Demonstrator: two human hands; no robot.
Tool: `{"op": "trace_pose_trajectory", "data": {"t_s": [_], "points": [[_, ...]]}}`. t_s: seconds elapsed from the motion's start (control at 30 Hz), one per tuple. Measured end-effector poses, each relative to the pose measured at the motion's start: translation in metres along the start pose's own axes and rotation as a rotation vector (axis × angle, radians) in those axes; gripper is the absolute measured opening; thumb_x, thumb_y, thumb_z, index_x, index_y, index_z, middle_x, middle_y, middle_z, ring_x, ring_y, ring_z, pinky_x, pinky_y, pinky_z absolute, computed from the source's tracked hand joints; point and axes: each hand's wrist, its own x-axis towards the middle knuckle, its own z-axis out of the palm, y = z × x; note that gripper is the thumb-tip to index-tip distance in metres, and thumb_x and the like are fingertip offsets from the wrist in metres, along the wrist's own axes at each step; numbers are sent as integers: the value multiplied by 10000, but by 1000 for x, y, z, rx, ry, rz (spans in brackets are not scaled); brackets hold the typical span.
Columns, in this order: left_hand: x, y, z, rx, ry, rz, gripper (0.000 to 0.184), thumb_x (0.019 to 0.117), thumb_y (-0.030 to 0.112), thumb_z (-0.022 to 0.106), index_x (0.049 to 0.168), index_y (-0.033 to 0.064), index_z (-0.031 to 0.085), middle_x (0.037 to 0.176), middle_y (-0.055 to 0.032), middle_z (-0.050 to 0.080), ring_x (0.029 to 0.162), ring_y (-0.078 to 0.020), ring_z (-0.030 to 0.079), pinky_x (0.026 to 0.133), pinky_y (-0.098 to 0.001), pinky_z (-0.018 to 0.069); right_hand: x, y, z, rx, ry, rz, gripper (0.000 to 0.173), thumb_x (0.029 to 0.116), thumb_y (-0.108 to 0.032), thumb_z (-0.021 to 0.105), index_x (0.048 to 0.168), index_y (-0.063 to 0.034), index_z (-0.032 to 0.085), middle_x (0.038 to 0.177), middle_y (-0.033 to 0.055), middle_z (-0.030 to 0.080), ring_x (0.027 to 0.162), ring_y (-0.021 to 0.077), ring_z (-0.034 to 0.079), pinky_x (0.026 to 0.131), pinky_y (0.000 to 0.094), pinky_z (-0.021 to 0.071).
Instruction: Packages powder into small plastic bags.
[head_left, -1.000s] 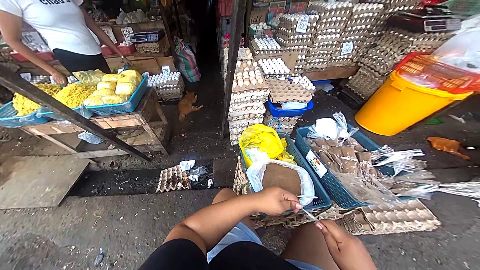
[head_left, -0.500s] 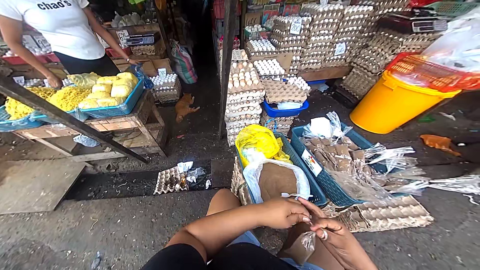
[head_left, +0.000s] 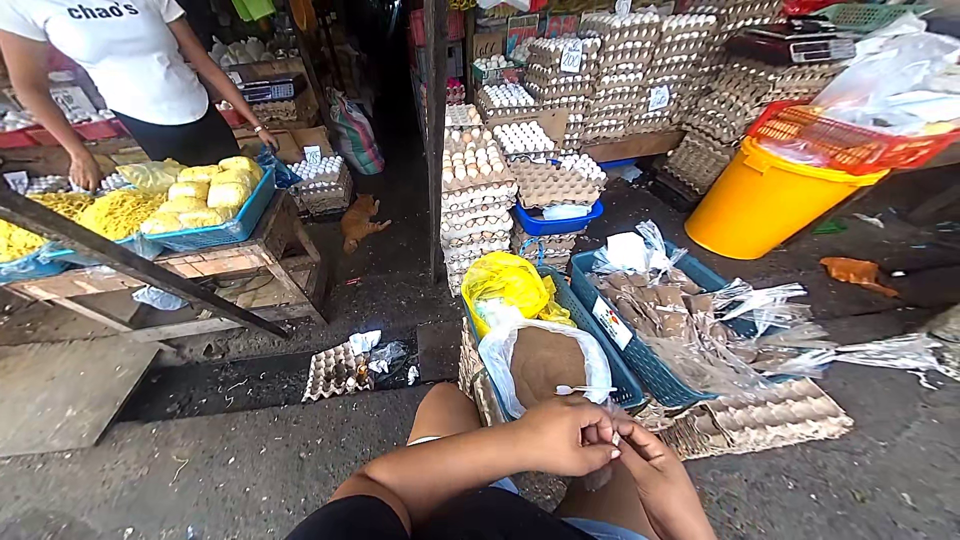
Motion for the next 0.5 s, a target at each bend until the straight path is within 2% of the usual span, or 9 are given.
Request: {"op": "trace_pose_trajectory", "data": {"t_s": [0.07, 0.1, 0.17, 0.27, 0.33, 0.4, 0.43, 0.5], "points": [[-2, -2, 3, 25, 19, 4, 230, 952, 137, 676, 1060, -65, 673, 1031, -219, 665, 966, -308, 661, 892, -440, 539, -1, -2, 6, 52, 31, 67, 178, 892, -5, 541, 894, -94, 695, 894, -47, 716, 842, 20, 669, 791, 203, 568], [-2, -2, 3, 47, 26, -3, 231, 943, 136, 682, 1066, -59, 676, 1054, -219, 666, 993, -315, 663, 907, -452, 537, -1, -2, 8, 78, 39, 84, 181, 915, -17, 520, 908, -97, 682, 865, -55, 711, 807, 21, 667, 768, 202, 565], [-4, -4, 6, 124, 72, -7, 230, 930, 158, 703, 1044, -41, 695, 1066, -209, 689, 1023, -322, 675, 922, -470, 540, 0, -2, 9, 117, 39, 82, 205, 935, -29, 473, 935, -101, 665, 911, -52, 729, 866, 31, 679, 832, 216, 563], [-5, -7, 14, 219, 207, -18, 230, 918, 193, 722, 994, -24, 710, 1016, -188, 705, 997, -309, 688, 903, -459, 554, -1, 0, 18, 191, 77, 59, 238, 939, -6, 470, 983, -72, 695, 1002, -19, 736, 967, 54, 679, 913, 231, 549], [-5, -10, 17, 278, 261, -9, 215, 921, 177, 696, 1017, -14, 723, 1024, -181, 711, 997, -305, 700, 891, -451, 567, -2, -3, 31, 262, 182, 97, 225, 970, 8, 487, 1018, -38, 702, 946, -15, 736, 893, 53, 688, 854, 221, 570], [-6, -9, 19, 279, 256, -35, 207, 949, 149, 648, 1030, -25, 723, 1034, -185, 709, 969, -301, 708, 851, -457, 576, -3, -6, 40, 296, 277, 141, 184, 983, 17, 528, 990, -23, 708, 901, -5, 737, 836, 54, 692, 808, 216, 581], [-7, -9, 19, 258, 250, -48, 208, 960, 137, 625, 1027, -34, 724, 1034, -190, 710, 963, -303, 711, 843, -462, 578, -3, -6, 41, 290, 312, 130, 173, 959, 28, 559, 954, -19, 725, 940, 1, 743, 862, 51, 691, 813, 210, 579], [-7, -7, 16, 181, 236, -79, 235, 983, 124, 578, 1018, -49, 732, 1041, -205, 719, 983, -310, 714, 866, -473, 572, -3, -2, 38, 243, 323, 54, 149, 883, 26, 606, 865, -30, 743, 1137, 24, 697, 1021, 56, 653, 886, 201, 553]]}}
